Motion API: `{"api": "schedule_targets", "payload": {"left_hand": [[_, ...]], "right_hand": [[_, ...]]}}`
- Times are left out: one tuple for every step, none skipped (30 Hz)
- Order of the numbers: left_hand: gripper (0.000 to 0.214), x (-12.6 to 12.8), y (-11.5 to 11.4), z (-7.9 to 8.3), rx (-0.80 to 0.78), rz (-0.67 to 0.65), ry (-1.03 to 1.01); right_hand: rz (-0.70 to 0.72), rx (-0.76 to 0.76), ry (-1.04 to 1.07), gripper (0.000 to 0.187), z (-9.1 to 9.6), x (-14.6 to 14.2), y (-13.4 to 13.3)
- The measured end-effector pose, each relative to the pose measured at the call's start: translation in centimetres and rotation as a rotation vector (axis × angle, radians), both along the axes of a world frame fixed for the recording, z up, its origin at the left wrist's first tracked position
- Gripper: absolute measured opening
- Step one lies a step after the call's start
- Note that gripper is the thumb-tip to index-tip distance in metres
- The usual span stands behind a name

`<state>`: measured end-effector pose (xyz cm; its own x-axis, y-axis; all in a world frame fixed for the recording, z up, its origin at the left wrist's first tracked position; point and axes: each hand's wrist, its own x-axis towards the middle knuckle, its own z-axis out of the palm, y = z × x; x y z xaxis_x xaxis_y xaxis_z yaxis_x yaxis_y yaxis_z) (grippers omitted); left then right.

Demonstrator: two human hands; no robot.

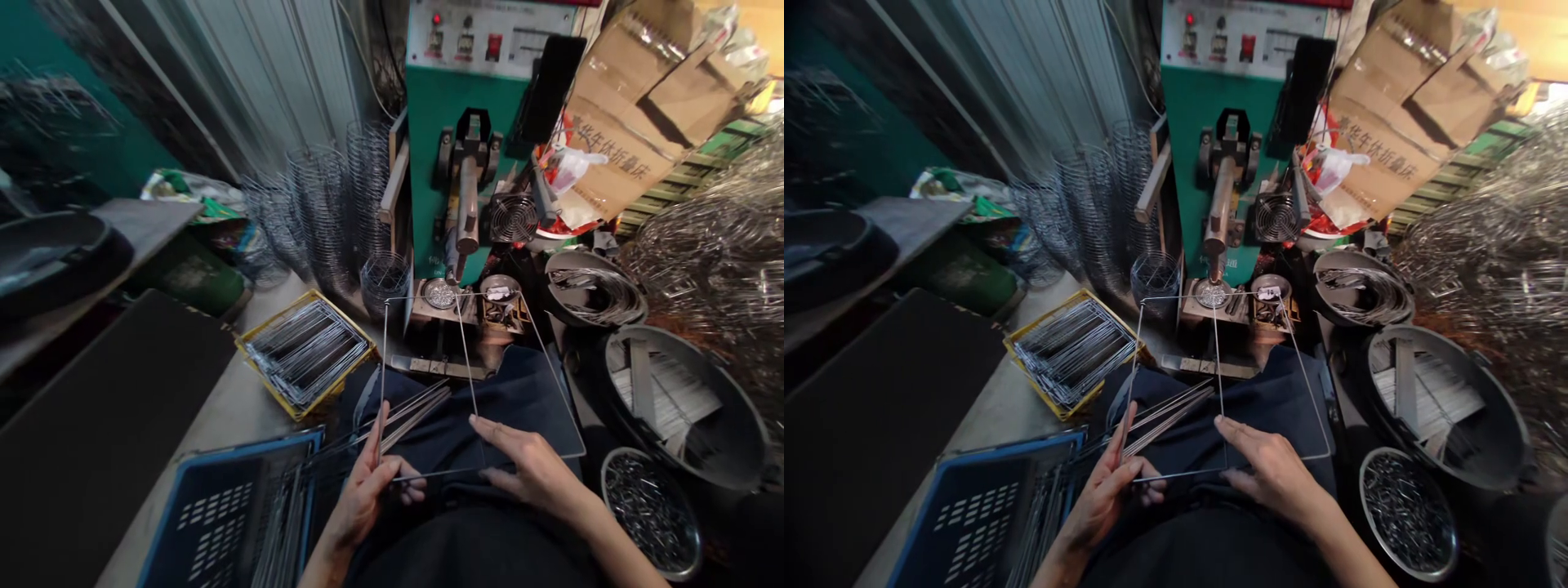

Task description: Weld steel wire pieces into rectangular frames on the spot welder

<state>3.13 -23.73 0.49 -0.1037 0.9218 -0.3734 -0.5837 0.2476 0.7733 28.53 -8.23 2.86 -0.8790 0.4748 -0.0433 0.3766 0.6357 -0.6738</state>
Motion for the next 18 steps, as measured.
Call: {"api": "schedule_targets", "payload": {"left_hand": [[0.089, 0.0, 0.0, 0.1, 0.008, 0.0, 0.003], [0.089, 0.0, 0.0, 0.1, 0.016, 0.001, 0.006], [0.089, 0.1, 0.0, 0.2, 0.022, 0.001, 0.006], [0.089, 0.1, 0.0, 0.2, 0.027, 0.002, 0.006], [0.089, 0.1, 0.0, 0.3, 0.03, 0.002, 0.006], [0.089, 0.2, 0.1, 0.3, 0.033, 0.003, 0.007], [0.09, 0.2, 0.2, 0.3, 0.037, 0.004, 0.008], [0.09, 0.2, 0.2, 0.3, 0.04, 0.007, 0.009], [0.09, 0.2, 0.3, 0.3, 0.042, 0.01, 0.007], [0.09, 0.2, 0.4, 0.3, 0.046, 0.013, 0.004], [0.09, 0.2, 0.6, 0.3, 0.053, 0.015, -0.001], [0.09, 0.2, 0.7, 0.3, 0.06, 0.017, -0.007], [0.091, 0.2, 0.8, 0.3, 0.068, 0.018, -0.012], [0.091, 0.2, 1.0, 0.3, 0.075, 0.017, -0.015], [0.091, 0.1, 1.1, 0.3, 0.079, 0.016, -0.014], [0.091, 0.1, 1.2, 0.4, 0.079, 0.014, -0.01], [0.091, 0.1, 1.3, 0.5, 0.076, 0.011, -0.005], [0.091, 0.0, 1.3, 0.5, 0.073, 0.007, -0.001]], "right_hand": [[0.001, -0.002, 0.0, 0.079, 0.0, 0.0, 0.0], [0.005, -0.004, 0.002, 0.08, 0.1, 0.1, 0.1], [0.008, -0.004, 0.005, 0.08, 0.3, 0.1, 0.1], [0.011, -0.002, 0.006, 0.081, 0.4, 0.1, 0.2], [0.011, 0.001, 0.005, 0.081, 0.5, 0.1, 0.2], [0.011, 0.005, 0.003, 0.081, 0.7, 0.1, 0.3], [0.01, 0.006, -0.003, 0.081, 0.8, 0.1, 0.4], [0.01, 0.006, -0.011, 0.081, 0.9, 0.1, 0.5], [0.008, 0.004, -0.018, 0.08, 1.0, 0.1, 0.6], [0.009, 0.001, -0.025, 0.079, 1.1, 0.1, 0.7], [0.007, 0.0, -0.031, 0.078, 1.2, 0.0, 0.9], [0.006, 0.0, -0.035, 0.078, 1.2, 0.0, 1.0], [0.005, 0.001, -0.038, 0.078, 1.3, -0.1, 1.2], [0.005, 0.001, -0.04, 0.077, 1.4, -0.1, 1.3], [0.005, 0.001, -0.04, 0.076, 1.4, -0.1, 1.4], [0.006, 0.001, -0.039, 0.075, 1.5, -0.2, 1.5], [0.008, 0.002, -0.037, 0.074, 1.6, -0.2, 1.6], [0.011, 0.003, -0.035, 0.074, 1.6, -0.2, 1.6]]}}
